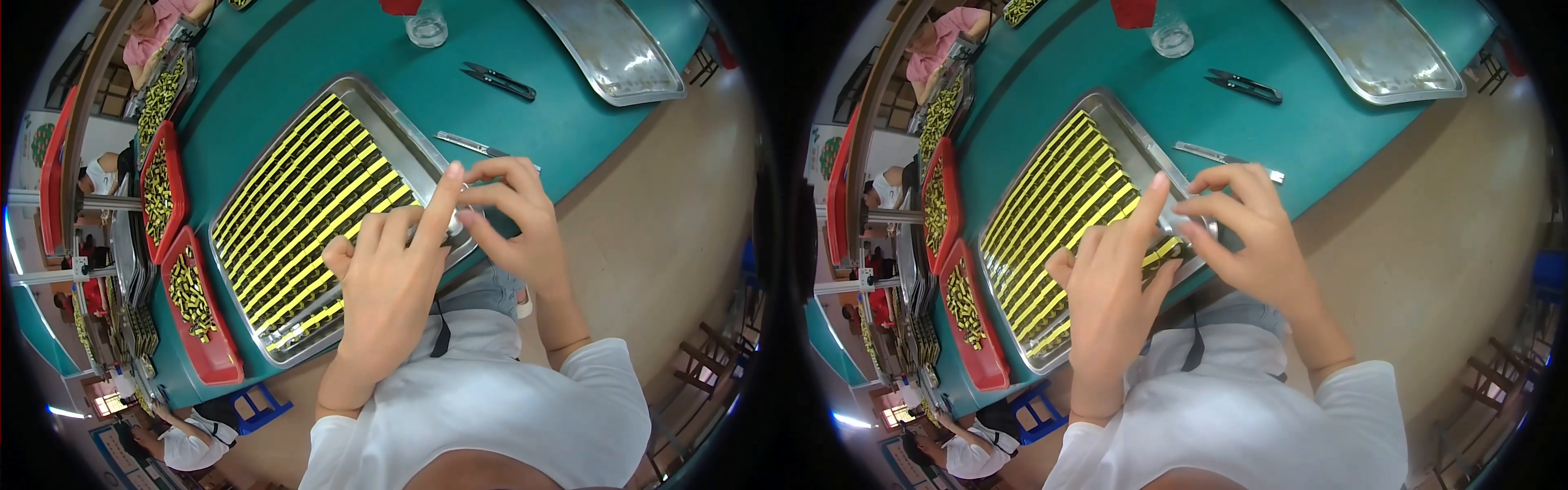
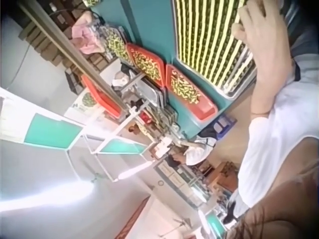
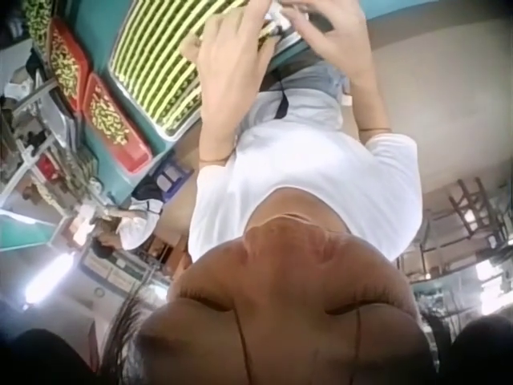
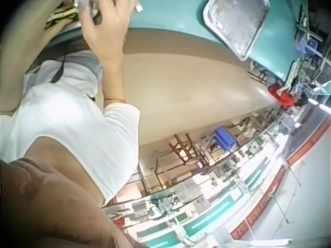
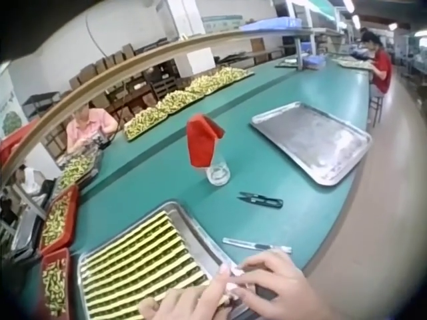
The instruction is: The person sorts and arranges small yellow electronic components by hand, placing them into a metal grid plate from a tray.
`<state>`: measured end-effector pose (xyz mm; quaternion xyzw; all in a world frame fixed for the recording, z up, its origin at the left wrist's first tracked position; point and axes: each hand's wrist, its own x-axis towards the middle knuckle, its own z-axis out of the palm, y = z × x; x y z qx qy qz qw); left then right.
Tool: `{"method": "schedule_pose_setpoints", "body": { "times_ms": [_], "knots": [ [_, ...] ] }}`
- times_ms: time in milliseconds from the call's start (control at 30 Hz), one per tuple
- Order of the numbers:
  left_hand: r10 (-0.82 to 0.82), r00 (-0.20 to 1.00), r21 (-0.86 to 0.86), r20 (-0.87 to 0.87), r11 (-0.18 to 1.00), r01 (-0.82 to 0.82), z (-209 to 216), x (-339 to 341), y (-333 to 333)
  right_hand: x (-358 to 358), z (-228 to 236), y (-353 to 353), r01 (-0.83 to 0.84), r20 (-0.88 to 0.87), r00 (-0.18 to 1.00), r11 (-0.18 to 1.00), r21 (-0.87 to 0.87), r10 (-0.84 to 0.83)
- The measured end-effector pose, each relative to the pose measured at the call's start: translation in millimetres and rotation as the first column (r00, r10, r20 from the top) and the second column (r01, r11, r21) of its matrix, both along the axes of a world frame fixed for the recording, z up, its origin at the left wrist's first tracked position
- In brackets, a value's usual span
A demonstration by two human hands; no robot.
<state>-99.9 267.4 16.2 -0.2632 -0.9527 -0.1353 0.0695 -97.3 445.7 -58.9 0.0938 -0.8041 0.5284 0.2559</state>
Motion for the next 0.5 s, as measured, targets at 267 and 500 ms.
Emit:
{"method": "schedule_pose_setpoints", "body": {
  "times_ms": [267, 500],
  "knots": [
    [0.079, 0.996, 0.031, 0.041, 0.996, -0.081, -6, 6, -29, 7, 10, -3, -0.114, 0.183, 0.980, 0.978, 0.173, 0.082],
    [0.052, 0.997, 0.072, 0.058, 0.996, -0.057, -15, 6, -33, 6, 11, -9, -0.107, 0.179, 0.981, 0.974, 0.202, 0.070]
  ]
}}
